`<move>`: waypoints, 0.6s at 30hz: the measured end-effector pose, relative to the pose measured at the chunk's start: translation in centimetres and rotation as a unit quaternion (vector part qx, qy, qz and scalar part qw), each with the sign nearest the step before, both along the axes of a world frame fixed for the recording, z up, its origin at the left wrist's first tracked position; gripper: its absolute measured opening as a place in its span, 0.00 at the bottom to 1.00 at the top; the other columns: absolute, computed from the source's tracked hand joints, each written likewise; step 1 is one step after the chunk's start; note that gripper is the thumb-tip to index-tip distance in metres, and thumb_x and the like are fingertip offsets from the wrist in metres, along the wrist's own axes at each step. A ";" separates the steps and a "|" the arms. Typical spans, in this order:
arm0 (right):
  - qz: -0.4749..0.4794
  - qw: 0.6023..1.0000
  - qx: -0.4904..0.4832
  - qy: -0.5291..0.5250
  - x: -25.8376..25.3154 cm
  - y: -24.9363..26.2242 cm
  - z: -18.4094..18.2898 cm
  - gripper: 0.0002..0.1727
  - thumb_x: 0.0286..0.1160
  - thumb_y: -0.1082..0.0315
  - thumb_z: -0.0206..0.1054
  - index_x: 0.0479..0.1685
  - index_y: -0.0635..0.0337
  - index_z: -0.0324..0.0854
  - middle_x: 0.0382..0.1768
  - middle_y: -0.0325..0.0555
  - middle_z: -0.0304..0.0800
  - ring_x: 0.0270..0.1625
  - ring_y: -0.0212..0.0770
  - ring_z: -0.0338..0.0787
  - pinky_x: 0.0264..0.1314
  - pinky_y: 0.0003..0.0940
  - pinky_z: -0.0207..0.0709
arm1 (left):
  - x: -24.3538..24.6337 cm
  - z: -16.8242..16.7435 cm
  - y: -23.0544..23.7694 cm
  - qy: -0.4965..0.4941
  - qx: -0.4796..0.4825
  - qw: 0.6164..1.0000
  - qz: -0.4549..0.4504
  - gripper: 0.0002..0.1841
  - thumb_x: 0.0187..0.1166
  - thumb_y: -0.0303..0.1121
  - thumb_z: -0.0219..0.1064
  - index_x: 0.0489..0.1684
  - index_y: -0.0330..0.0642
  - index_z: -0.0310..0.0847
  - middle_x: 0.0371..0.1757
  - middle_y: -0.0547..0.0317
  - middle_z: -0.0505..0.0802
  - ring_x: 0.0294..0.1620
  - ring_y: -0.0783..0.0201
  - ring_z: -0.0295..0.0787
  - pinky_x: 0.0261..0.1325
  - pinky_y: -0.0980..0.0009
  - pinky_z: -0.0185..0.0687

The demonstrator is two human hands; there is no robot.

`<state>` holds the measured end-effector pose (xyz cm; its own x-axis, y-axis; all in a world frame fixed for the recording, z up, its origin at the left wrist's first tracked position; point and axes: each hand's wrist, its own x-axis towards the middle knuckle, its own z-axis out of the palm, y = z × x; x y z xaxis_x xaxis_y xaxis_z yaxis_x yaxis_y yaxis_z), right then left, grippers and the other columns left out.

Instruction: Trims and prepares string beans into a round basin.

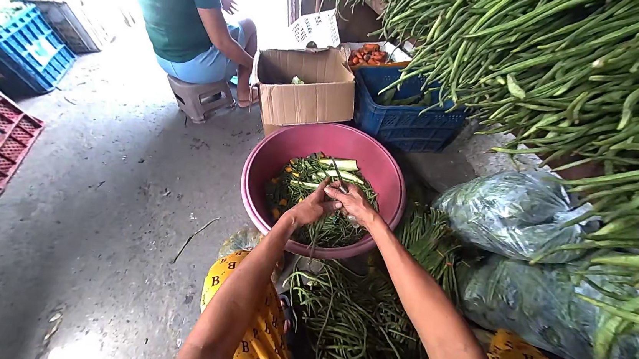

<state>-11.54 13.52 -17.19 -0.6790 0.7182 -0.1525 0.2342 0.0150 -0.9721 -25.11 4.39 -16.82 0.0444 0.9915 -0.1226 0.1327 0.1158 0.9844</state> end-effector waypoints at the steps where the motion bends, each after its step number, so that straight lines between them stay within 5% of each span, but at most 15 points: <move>1: -0.006 1.000 -0.003 0.021 0.1 0.0 0.0 0.11 0.82 0.66 0.68 0.49 0.67 0.82 0.24 0.38 0.79 0.19 0.26 0.72 0.23 0.21 0.69 | 0.1 0.3 -0.2 -0.037 -0.004 0.999 0.008 0.45 0.84 0.27 0.65 0.94 0.38 0.31 0.66 0.45 0.83 0.51 0.68 0.87 0.60 0.71 0.83; 3: -0.013 0.998 -0.010 0.054 0.3 0.0 0.1 0.08 0.83 0.68 0.66 0.46 0.66 0.81 0.24 0.38 0.82 0.19 0.26 0.77 0.24 0.22 0.75 | 0.1 0.9 -0.6 -0.121 -0.032 0.992 0.036 0.35 0.89 0.31 0.58 0.93 0.40 0.42 0.64 0.47 0.86 0.56 0.65 0.87 0.64 0.68 0.83; 4: -0.017 0.998 -0.018 0.065 0.5 -0.1 0.3 0.07 0.84 0.69 0.65 0.48 0.65 0.81 0.26 0.39 0.84 0.20 0.27 0.79 0.24 0.22 0.77 | 0.0 1.2 -0.8 -0.169 -0.057 0.982 0.062 0.25 0.94 0.38 0.49 0.88 0.42 0.56 0.61 0.48 0.88 0.57 0.63 0.87 0.64 0.65 0.83; 5: -0.025 0.996 -0.026 0.076 0.7 -0.1 0.4 0.07 0.84 0.68 0.65 0.48 0.64 0.82 0.27 0.38 0.85 0.19 0.27 0.79 0.23 0.22 0.77 | 0.2 1.5 -0.7 -0.202 -0.083 0.971 0.096 0.23 0.96 0.47 0.41 0.74 0.42 0.71 0.49 0.54 0.91 0.48 0.65 0.90 0.54 0.67 0.86; 6: -0.035 0.995 -0.032 0.092 0.9 0.0 0.4 0.07 0.84 0.68 0.65 0.48 0.64 0.82 0.26 0.38 0.85 0.18 0.26 0.78 0.21 0.22 0.76 | 0.0 1.5 -0.5 -0.230 -0.106 0.962 0.105 0.30 0.96 0.53 0.33 0.67 0.39 0.75 0.43 0.55 0.92 0.41 0.65 0.91 0.48 0.68 0.87; 11: -0.082 0.988 -0.017 0.129 1.8 1.6 -0.1 0.06 0.83 0.66 0.65 0.47 0.59 0.82 0.19 0.32 0.77 0.14 0.23 0.68 0.18 0.18 0.66 | -0.3 1.4 -0.6 -0.201 -0.161 0.966 -0.039 0.43 0.90 0.62 0.16 0.67 0.41 0.75 0.50 0.53 0.94 0.42 0.60 0.93 0.43 0.68 0.89; 14: -0.085 0.990 0.017 0.110 2.3 2.2 0.0 0.07 0.84 0.65 0.67 0.48 0.60 0.83 0.21 0.34 0.78 0.14 0.24 0.67 0.18 0.19 0.66 | -0.6 1.2 -0.7 -0.194 -0.151 0.967 -0.067 0.41 0.91 0.62 0.20 0.66 0.40 0.75 0.46 0.55 0.93 0.39 0.64 0.92 0.42 0.71 0.88; 18: -0.070 0.990 0.077 0.099 2.9 2.3 0.1 0.08 0.83 0.66 0.67 0.47 0.61 0.84 0.22 0.34 0.78 0.16 0.24 0.67 0.20 0.19 0.65 | -0.1 1.4 -0.8 -0.166 -0.134 0.976 -0.054 0.19 0.96 0.42 0.45 0.67 0.39 0.74 0.46 0.61 0.90 0.37 0.70 0.89 0.45 0.75 0.88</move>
<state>-8.68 15.87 -17.11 -0.5774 0.8111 0.0932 0.0488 0.1483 -0.9877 -25.22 3.63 -15.40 0.2284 0.9132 -0.3375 -0.1623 0.3775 0.9117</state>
